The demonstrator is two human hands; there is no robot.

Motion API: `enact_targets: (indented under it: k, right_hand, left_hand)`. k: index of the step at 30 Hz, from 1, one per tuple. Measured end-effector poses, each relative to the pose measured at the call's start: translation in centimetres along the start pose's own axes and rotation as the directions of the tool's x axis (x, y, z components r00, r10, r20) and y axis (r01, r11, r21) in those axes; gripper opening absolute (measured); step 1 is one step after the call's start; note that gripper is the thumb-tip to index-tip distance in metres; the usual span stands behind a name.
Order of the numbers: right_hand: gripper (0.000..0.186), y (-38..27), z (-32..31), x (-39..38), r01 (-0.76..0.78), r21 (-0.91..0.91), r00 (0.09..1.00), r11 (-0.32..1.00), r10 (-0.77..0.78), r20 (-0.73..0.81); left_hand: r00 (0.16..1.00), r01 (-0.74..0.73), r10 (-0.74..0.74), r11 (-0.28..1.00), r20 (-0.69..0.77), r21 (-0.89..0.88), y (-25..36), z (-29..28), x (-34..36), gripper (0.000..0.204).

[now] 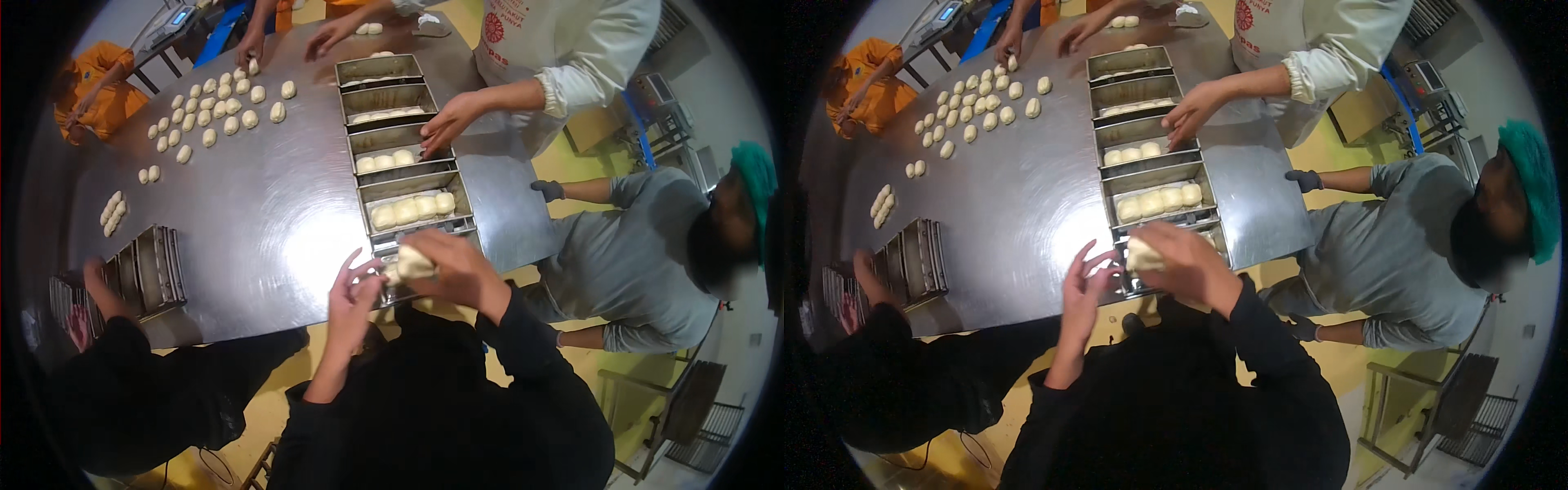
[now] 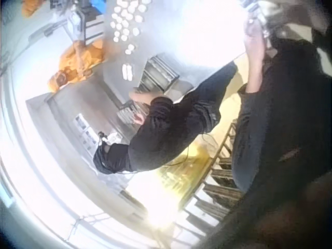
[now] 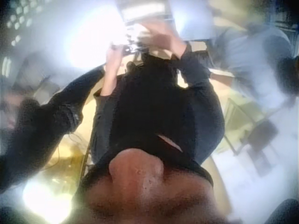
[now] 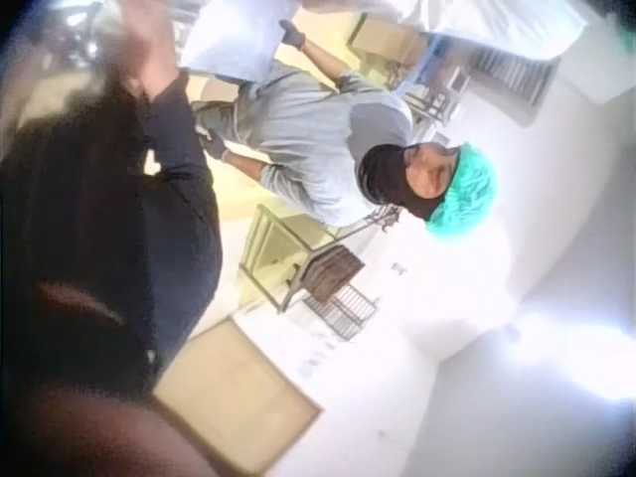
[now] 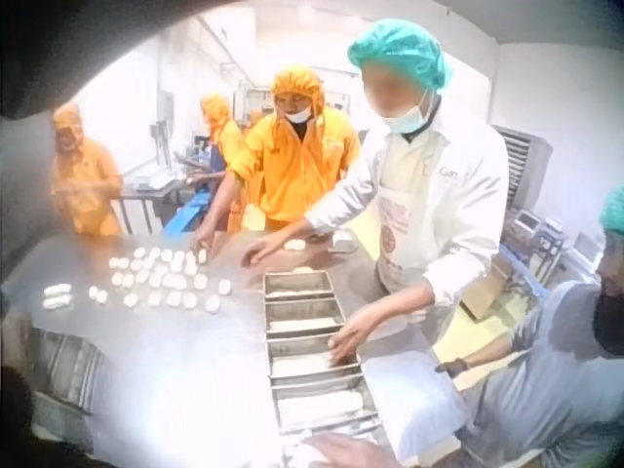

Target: The person shapes dough balls by hand and places them into metal baking pans on a table, later moving a filled tray to a rack.

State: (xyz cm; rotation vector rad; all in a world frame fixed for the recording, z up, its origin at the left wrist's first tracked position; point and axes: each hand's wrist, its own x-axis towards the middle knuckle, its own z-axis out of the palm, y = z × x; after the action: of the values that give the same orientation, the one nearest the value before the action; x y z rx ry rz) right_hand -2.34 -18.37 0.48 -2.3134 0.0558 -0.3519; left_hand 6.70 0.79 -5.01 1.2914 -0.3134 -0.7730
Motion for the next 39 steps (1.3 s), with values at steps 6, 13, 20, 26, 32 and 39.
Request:
enact_targets:
  k: [6, 13, 20, 26, 32, 39]
  right_hand:
    - [0.045, 10.3, -6.8, 7.3, -0.145, -0.126, 0.988, 0.981, 0.137, -0.077]
    - [0.045, 20.4, -5.8, 14.7, 0.072, -0.407, 0.981, 0.911, 0.009, 0.194]
    - [0.029, 20.1, -4.3, 17.7, 0.219, -0.689, 0.879, 0.691, 0.167, 0.447]
    - [0.013, 22.6, -2.8, 18.1, 0.361, -0.709, 0.815, 0.606, 0.166, 0.556]
    - [0.015, 23.6, -2.8, 18.1, 0.256, -0.626, 0.837, 0.737, 0.155, 0.524]
    - [0.013, 20.7, -6.6, 17.9, 0.270, -0.726, 0.907, 0.632, 0.088, 0.413]
  left_hand:
    - [0.924, -0.034, 0.082, 0.991, -0.373, 0.133, -2.3, -5.6, 4.2, 0.030]
    - [0.766, -0.020, 0.267, 0.919, -0.585, 0.394, -10.6, -10.5, 4.9, 0.017]
    - [0.729, 0.118, 0.334, 0.799, -0.598, 0.589, -10.3, -9.5, 5.3, 0.007]
    - [0.727, -0.004, 0.488, 0.707, -0.483, 0.707, -10.4, -9.6, 6.1, 0.011]
    - [0.747, 0.014, 0.478, 0.683, -0.462, 0.730, -10.6, -9.7, 6.1, 0.011]
    - [0.763, 0.063, 0.478, 0.616, -0.436, 0.785, -10.6, -9.6, 6.4, 0.010]
